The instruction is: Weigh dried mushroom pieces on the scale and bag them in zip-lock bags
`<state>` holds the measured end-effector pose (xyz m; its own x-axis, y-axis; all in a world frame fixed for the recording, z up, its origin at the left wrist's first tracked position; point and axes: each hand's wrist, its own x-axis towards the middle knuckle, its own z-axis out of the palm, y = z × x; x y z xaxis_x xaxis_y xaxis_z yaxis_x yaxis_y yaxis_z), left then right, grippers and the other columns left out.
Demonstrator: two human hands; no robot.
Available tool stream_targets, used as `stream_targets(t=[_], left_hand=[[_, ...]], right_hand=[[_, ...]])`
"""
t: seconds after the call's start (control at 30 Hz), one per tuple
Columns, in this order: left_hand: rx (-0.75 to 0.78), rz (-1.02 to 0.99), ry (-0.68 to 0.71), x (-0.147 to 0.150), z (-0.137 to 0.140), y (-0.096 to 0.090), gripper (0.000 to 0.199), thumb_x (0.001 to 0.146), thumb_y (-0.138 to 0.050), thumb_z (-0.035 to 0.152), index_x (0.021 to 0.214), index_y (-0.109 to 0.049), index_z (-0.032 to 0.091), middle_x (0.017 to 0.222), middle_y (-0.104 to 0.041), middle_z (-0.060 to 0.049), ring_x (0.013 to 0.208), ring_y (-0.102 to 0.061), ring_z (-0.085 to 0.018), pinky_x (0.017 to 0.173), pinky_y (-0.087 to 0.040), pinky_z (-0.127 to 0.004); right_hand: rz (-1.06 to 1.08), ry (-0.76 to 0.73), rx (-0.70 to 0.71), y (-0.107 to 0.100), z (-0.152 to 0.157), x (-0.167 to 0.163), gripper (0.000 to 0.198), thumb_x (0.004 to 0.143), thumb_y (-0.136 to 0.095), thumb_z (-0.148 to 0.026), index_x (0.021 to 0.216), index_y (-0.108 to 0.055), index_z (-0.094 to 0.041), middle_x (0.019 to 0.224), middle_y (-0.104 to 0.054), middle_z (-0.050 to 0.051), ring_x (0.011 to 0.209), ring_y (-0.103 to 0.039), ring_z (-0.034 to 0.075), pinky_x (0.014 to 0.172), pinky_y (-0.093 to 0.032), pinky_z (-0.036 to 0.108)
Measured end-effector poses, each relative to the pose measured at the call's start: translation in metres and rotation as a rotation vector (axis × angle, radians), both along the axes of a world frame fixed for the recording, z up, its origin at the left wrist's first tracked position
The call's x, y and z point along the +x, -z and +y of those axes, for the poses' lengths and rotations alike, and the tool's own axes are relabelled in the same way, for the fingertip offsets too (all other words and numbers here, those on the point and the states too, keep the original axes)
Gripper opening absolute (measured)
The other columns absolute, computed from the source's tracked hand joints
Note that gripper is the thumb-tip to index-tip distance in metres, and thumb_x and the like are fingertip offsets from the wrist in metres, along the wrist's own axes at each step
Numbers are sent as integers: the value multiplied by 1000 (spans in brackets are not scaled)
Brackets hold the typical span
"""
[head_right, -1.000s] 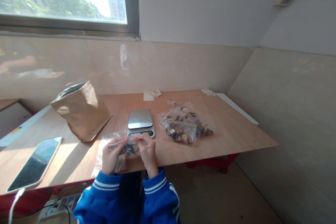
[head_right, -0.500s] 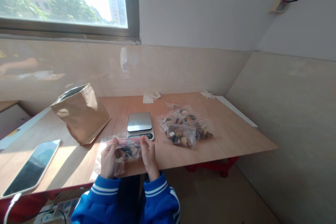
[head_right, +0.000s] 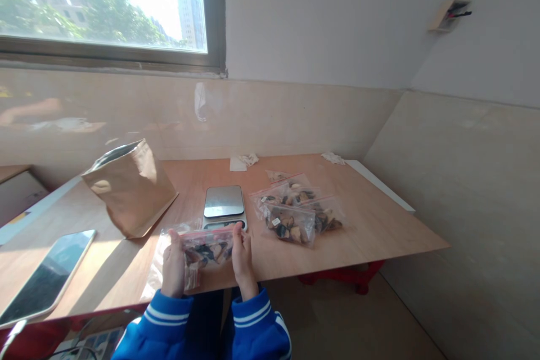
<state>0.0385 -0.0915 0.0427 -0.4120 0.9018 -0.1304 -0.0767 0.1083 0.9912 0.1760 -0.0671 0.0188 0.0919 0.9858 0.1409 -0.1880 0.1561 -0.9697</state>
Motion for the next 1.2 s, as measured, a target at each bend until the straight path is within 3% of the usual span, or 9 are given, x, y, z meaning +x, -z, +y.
stream_targets(t=[0.17,0.33,0.47,0.57,0.67,0.83,1.03,1.1,1.2], left_hand=[[-38,-2,-27,-2,3,4,82,76,-28,80,74,-72,11,72,-73,-14,77,-70,-27,71,-55,-36],[-51,-2,-50,-5,6,5,78,76,-32,79,79,-71,12,75,-74,-12,83,-69,-27,76,-53,-37],[-14,16,52,-7,7,5,68,79,-39,73,81,-73,14,77,-73,-10,86,-67,-25,83,-50,-37],[41,13,191,-10,8,4,66,83,-35,69,81,-74,16,79,-74,-10,87,-66,-24,81,-50,-36],[136,22,281,-18,8,4,67,87,-29,64,81,-75,16,86,-73,-11,86,-64,-23,76,-49,-34],[213,9,-8,-33,10,6,61,88,-31,57,80,-73,14,81,-72,-10,73,-61,-19,66,-46,-30],[285,102,-272,-37,10,0,54,88,-30,48,66,-66,14,65,-67,-8,62,-60,-19,59,-48,-32],[326,156,-400,-38,8,-3,50,88,-26,43,73,-64,14,76,-69,-10,70,-62,-20,64,-50,-35],[385,308,-802,-46,5,-2,40,89,-20,32,98,-56,17,108,-65,-9,94,-63,-23,79,-52,-44]], right_hand=[[58,-165,33,-9,-3,10,83,85,-14,-76,81,-74,-19,67,-69,9,80,-67,24,73,-53,33],[-35,-139,16,-22,-6,18,80,89,-14,-70,78,-76,-21,68,-70,9,87,-67,25,78,-53,33],[-78,-111,-3,-33,-9,26,77,89,-19,-70,81,-78,-21,69,-72,10,83,-68,26,76,-53,35],[-115,-20,-28,-40,-9,41,75,88,-22,-71,80,-78,-22,67,-72,10,74,-69,27,66,-54,35],[-179,218,-82,-44,-5,70,74,88,-24,-70,74,-78,-21,64,-71,11,65,-67,26,62,-52,36],[-232,611,-216,-42,8,132,74,84,-33,-71,73,-76,-12,58,-68,16,54,-62,28,54,-47,38],[-632,965,-99,-37,18,170,62,84,-43,-65,94,-71,-11,82,-71,19,80,-64,33,72,-46,41],[-697,1160,-33,-34,17,168,60,82,-48,-63,107,-65,-10,101,-68,23,96,-61,35,81,-44,45],[-810,1376,-14,-21,12,156,49,85,-50,-52,114,-60,-14,119,-59,22,115,-49,39,92,-36,55]])
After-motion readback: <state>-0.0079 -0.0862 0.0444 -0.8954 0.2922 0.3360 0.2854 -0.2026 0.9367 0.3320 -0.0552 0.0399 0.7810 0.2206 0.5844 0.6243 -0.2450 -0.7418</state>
